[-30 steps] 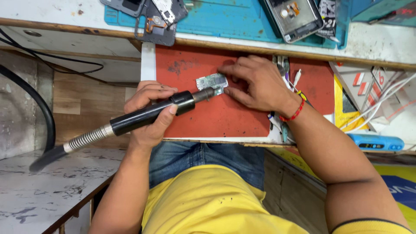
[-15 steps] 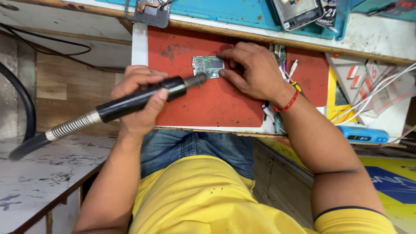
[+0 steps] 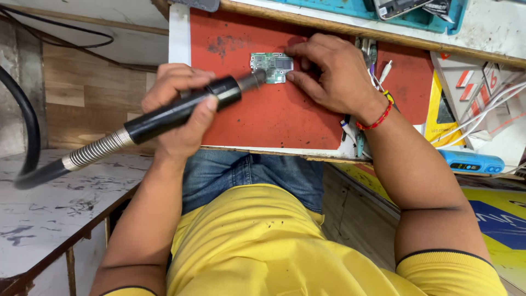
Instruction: The person uses a hot air rework station to apply heat to a small circuit board placed on a red mat. They hold the board steady with one hand while directing the hot air nozzle with the other, repeatedly moving the tool across different components.
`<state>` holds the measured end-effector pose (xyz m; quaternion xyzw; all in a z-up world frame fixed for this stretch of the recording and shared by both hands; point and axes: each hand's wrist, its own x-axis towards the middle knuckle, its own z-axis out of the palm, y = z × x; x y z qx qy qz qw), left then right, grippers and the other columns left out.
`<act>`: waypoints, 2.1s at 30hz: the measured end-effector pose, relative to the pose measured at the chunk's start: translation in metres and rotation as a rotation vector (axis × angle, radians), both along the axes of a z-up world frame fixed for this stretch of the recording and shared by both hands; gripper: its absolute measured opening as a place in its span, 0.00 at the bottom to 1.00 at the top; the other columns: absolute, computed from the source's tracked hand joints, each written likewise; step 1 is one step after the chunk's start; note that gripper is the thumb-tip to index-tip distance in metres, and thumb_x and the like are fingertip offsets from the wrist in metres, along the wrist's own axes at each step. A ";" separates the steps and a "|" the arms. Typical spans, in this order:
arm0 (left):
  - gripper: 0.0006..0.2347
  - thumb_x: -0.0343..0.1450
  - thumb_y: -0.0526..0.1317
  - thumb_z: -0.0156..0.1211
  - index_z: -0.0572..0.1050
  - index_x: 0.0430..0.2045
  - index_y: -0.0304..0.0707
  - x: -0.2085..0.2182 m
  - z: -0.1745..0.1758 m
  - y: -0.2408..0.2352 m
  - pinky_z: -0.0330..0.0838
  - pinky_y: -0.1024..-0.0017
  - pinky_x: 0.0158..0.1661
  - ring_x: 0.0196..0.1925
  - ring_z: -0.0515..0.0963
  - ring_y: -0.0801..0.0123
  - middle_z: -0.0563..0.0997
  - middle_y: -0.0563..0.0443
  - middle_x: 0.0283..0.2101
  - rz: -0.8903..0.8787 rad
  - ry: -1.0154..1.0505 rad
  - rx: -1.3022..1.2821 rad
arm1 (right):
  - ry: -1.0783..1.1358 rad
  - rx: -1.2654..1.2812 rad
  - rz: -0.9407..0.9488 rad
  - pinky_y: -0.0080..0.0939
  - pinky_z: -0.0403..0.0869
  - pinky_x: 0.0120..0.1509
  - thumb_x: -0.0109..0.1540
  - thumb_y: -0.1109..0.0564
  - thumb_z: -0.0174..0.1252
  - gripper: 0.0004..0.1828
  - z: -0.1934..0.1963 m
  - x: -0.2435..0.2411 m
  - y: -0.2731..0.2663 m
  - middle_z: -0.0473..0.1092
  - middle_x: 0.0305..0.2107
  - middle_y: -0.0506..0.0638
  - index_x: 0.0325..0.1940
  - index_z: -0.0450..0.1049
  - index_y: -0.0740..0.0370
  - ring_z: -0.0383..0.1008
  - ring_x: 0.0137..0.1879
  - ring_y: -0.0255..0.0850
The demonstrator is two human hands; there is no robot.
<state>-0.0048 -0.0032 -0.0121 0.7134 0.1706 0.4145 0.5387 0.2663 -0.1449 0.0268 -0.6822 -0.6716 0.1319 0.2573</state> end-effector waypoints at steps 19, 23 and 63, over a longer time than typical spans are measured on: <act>0.10 0.73 0.39 0.69 0.77 0.42 0.32 0.005 0.002 0.004 0.74 0.68 0.57 0.51 0.78 0.64 0.82 0.43 0.45 -0.039 -0.012 -0.009 | -0.041 0.022 0.011 0.49 0.71 0.47 0.62 0.57 0.69 0.17 0.002 -0.001 0.003 0.70 0.33 0.52 0.54 0.77 0.62 0.72 0.42 0.52; 0.10 0.73 0.38 0.69 0.77 0.43 0.32 0.003 0.010 0.001 0.73 0.69 0.57 0.52 0.77 0.64 0.82 0.43 0.47 0.025 -0.005 -0.058 | -0.044 0.019 0.012 0.49 0.71 0.46 0.60 0.56 0.68 0.17 0.006 -0.004 0.006 0.71 0.32 0.51 0.52 0.78 0.61 0.73 0.40 0.51; 0.13 0.70 0.39 0.73 0.77 0.43 0.35 0.008 0.008 0.003 0.74 0.69 0.57 0.52 0.78 0.65 0.83 0.45 0.47 -0.091 0.016 0.020 | -0.047 0.022 0.022 0.49 0.70 0.45 0.62 0.57 0.68 0.17 0.003 -0.003 0.002 0.70 0.32 0.50 0.53 0.78 0.61 0.72 0.40 0.50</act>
